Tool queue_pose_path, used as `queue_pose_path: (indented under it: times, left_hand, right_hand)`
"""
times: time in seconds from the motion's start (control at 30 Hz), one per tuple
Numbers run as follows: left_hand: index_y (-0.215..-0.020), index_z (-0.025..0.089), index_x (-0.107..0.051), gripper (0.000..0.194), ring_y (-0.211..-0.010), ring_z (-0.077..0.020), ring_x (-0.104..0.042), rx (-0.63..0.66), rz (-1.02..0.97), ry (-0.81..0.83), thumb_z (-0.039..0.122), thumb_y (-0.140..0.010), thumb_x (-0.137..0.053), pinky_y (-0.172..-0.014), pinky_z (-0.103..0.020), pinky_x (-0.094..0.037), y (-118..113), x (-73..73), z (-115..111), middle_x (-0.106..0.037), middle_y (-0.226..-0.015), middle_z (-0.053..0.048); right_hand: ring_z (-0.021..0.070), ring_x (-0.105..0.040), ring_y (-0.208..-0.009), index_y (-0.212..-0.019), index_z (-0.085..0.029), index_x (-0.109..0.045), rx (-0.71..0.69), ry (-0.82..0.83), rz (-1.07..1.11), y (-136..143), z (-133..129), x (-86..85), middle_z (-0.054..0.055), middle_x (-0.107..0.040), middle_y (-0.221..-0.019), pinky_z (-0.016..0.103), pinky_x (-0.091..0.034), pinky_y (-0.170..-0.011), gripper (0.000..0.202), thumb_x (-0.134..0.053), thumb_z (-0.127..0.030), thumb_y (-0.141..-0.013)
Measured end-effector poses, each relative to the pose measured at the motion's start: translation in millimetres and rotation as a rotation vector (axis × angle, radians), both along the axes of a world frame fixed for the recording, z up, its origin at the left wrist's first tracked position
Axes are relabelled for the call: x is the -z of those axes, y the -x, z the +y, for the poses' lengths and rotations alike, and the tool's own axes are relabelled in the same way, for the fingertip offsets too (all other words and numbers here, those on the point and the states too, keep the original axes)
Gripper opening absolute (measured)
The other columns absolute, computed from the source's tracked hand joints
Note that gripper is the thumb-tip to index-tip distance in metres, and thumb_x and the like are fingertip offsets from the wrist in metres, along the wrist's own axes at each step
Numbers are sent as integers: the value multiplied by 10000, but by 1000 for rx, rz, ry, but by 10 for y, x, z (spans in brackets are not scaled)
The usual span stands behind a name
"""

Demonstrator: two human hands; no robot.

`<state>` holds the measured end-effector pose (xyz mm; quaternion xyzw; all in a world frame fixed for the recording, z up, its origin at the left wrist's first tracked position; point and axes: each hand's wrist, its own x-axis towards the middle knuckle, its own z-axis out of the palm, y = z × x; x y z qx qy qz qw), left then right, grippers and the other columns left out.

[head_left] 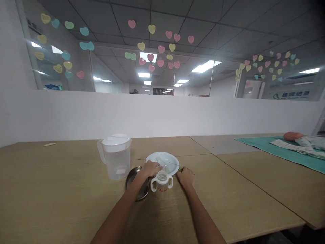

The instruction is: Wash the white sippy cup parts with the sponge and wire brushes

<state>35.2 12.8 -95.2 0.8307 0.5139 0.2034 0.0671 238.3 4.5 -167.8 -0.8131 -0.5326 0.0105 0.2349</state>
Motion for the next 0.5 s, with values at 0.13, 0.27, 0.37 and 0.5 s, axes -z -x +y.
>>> queue_pose_path:
  times: [0.13, 0.27, 0.37, 0.5]
  left_hand:
    - [-813, 230, -730, 324, -962, -331, -583, 3, 91, 126, 500, -680, -609, -957, -519, -274, -75, -62, 152, -709, -887, -117]
    - [-712, 194, -727, 301, -951, -336, -589, -11, 161, 201, 471, -665, -619, -948, -530, -280, -139, -94, 231, -709, -839, -127]
    - [-755, 223, -729, 253, -997, -335, -576, 6, 196, 236, 437, -673, -620, -958, -538, -268, -163, -107, 266, -709, -902, -109]
    - [-744, 249, -728, 268, -1029, -328, -561, 58, 229, 251, 486, -660, -635, -960, -509, -285, -188, -111, 277, -707, -950, -97]
  right_hand:
    - [303, -599, -970, -963, -117, -648, -6, -2, 25, -22, 25, 20, 167, -659, -1004, 351, -428, -761, 319, -478, -296, -761]
    - [279, -628, -912, -920, -121, -662, -14, -1, 63, -34, 20, 20, 157, -675, -956, 305, -439, -699, 287, -479, -275, -761]
    - [266, -639, -887, -908, -119, -667, -16, -11, 90, -39, 16, 15, 159, -681, -931, 287, -438, -674, 277, -479, -259, -761]
    - [255, -644, -872, -900, -131, -674, -10, -29, 125, -42, 12, 8, 149, -687, -918, 278, -434, -666, 268, -470, -227, -756]
